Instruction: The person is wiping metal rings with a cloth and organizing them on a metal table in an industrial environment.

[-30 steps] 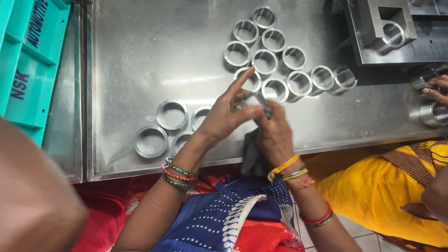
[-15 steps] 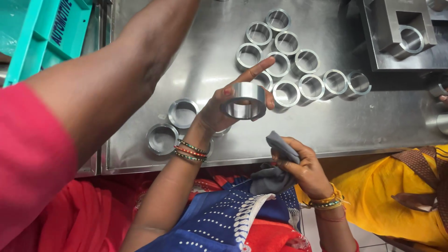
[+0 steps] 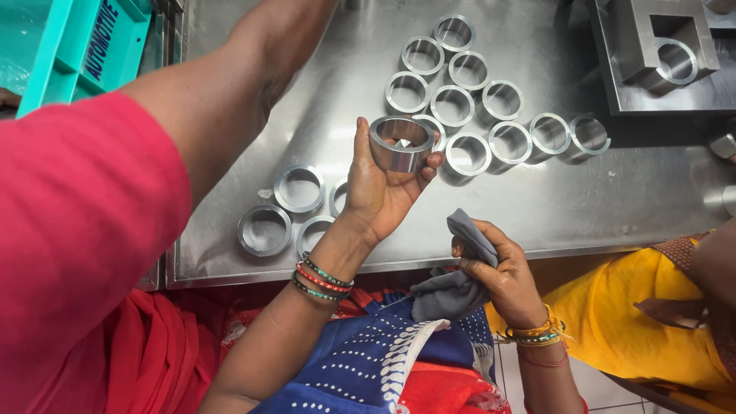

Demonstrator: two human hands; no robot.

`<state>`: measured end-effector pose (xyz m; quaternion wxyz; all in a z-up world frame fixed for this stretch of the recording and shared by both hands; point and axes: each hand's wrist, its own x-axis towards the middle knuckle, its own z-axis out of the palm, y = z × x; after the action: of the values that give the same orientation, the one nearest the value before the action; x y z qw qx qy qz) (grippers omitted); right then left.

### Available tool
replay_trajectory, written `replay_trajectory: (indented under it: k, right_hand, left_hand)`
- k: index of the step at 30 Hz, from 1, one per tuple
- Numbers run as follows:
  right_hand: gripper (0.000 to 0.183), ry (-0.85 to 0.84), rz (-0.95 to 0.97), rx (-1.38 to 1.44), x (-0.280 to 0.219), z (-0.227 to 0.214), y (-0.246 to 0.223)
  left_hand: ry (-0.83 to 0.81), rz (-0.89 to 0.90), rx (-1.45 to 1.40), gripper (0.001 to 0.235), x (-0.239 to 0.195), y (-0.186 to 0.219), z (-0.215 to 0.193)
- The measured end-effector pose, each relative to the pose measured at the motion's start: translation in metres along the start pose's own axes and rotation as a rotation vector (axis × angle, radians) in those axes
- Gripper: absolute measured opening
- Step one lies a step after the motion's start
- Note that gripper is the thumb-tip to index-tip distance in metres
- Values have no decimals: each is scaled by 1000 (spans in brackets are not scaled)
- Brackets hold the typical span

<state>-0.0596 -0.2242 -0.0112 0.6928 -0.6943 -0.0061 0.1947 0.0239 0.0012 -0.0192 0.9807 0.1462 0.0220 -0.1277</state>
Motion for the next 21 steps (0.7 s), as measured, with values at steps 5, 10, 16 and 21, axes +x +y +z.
replay_trajectory:
  k: [5,10,16,21]
  right_hand:
    - [49,-1,-30,43,-3,-10,7]
    - [49,42,-66,-3,-5,-18,12]
    - [52,70,-34,35,0,-22,6]
    - [53,56,-95,-17,3,-21,-3]
  left_hand:
    - [136,156,591,65,23,20,-34]
    - [438,423,2093,57,12,65,-20]
    - [459,347,2531,41,6,64,-22]
    - [102,724,2459,41,35,7,-62]
